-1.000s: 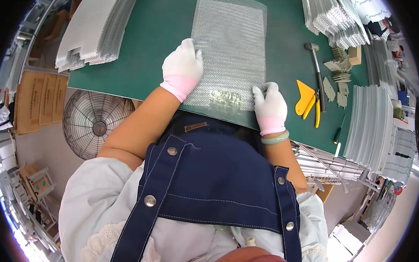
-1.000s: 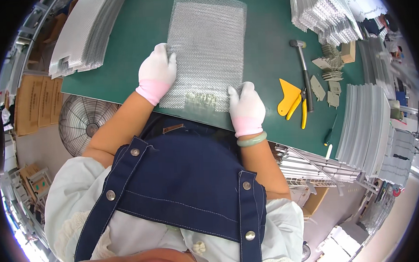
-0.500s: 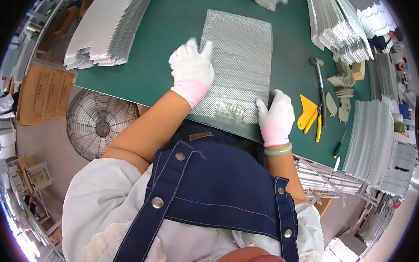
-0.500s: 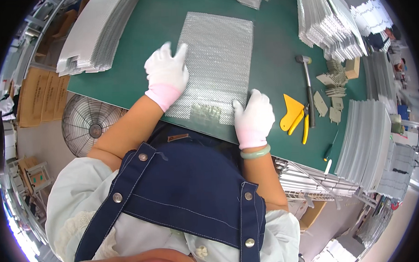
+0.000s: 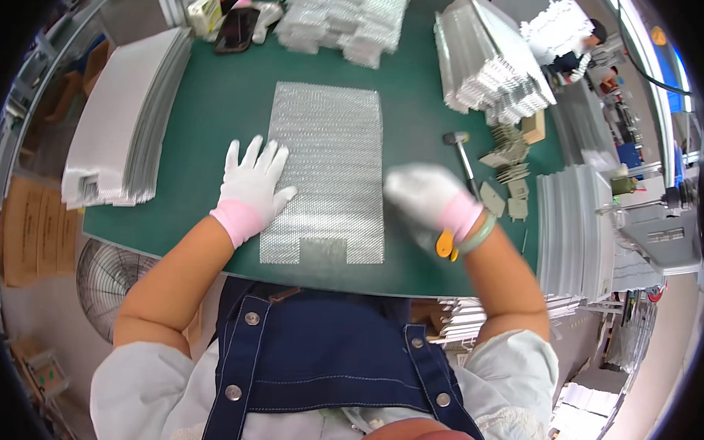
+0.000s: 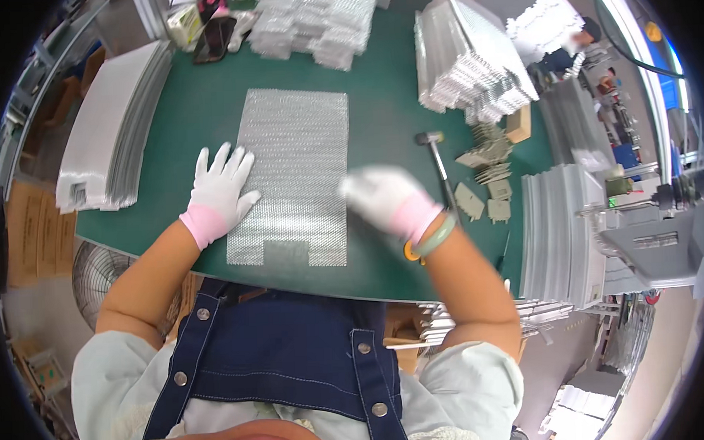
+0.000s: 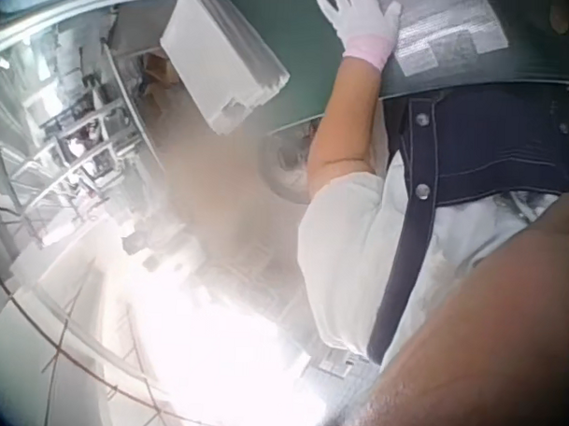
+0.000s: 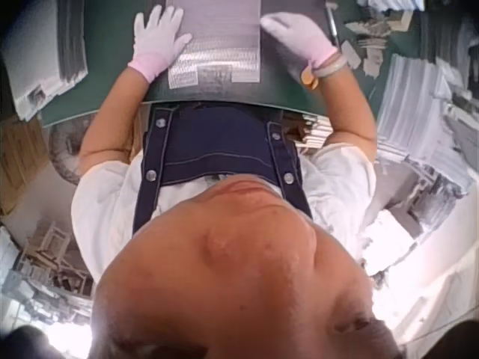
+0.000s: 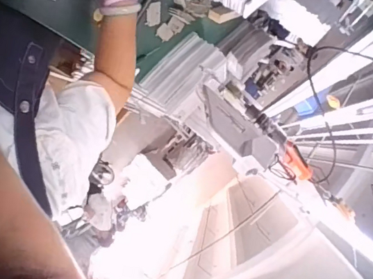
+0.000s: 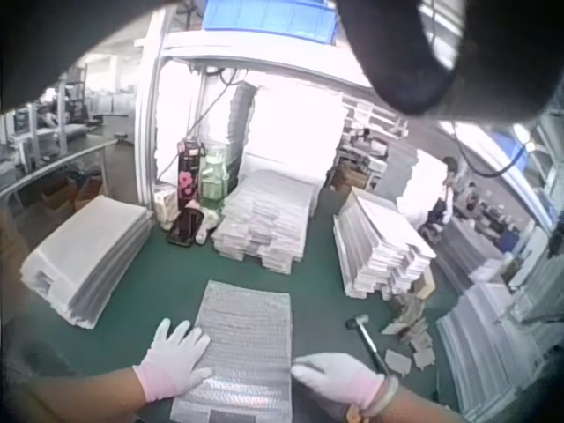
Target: The person assembles air filters by placing a mesh sheet into a frame, inserting a plastic component, and securing the assembly with a hammer. They repeat this process for multiple units, stacking the finished filters on the table.
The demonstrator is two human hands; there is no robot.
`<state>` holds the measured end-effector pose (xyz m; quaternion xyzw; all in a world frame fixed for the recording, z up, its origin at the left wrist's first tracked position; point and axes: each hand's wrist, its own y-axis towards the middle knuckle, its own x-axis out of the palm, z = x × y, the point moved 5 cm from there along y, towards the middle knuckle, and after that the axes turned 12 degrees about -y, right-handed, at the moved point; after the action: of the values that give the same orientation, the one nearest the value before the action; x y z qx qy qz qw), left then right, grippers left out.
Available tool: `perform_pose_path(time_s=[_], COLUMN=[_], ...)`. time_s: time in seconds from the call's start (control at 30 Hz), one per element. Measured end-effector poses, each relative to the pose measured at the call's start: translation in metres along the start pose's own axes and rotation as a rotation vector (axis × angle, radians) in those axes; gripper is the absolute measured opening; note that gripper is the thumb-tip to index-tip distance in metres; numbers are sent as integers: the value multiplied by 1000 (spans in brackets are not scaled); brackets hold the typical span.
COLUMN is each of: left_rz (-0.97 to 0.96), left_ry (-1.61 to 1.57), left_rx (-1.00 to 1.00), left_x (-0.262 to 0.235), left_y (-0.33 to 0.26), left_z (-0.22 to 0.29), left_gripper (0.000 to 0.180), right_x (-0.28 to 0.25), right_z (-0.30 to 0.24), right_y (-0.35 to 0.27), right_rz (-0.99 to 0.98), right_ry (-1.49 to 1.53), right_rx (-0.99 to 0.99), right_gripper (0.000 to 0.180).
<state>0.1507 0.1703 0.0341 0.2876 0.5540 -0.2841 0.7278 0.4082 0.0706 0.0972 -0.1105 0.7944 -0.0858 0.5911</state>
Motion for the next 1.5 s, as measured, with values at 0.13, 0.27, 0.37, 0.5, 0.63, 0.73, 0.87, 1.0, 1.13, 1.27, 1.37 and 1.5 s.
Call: perform_pose_path(time_s=[0.13,0.27,0.37,0.5,0.63,0.73,0.87,1.0,1.13,1.27,1.37,1.5], left_rz=[-32,-161,-313,-414,-365,-371,-484,-521,-554,-562,-570,-559], left_ry=[-5,58,166,228,254,255,197,180,244,287,287,285], left_rx=[62,75,7,1,17,84,102,119,72,37,13,25], left_x=[4,-8,-21,-22,-23,-26,-24,-27,-30,-24,-23,-22], left_y=[21,38,48,55,54,58,68,72,72,76,73,75], left_z=[4,10,14,18,19,22,20,21,25,30,26,30], left_gripper=[70,74,75,76,75,74,71,69,64,64,68,68], right_x=[-172,-235,-247,-255,-281,-311,-317,-291,-231,-185,-185,-222], right_z=[116,223,194,186,166,188,184,157,142,162,151,189], right_y=[40,63,100,94,82,39,-13,-57,-56,-28,-20,-31], right_rz=[984,830,306,292,596,935,1263,1470,1415,870,777,840], right_ry=[-134,-451,-557,-588,-608,-594,-380,-208,-270,-419,-295,-290], right_rx=[458,929,846,991,1024,1027,1014,756,785,869,763,850], right_gripper=[53,60,78,75,72,79,76,69,66,70,74,73])
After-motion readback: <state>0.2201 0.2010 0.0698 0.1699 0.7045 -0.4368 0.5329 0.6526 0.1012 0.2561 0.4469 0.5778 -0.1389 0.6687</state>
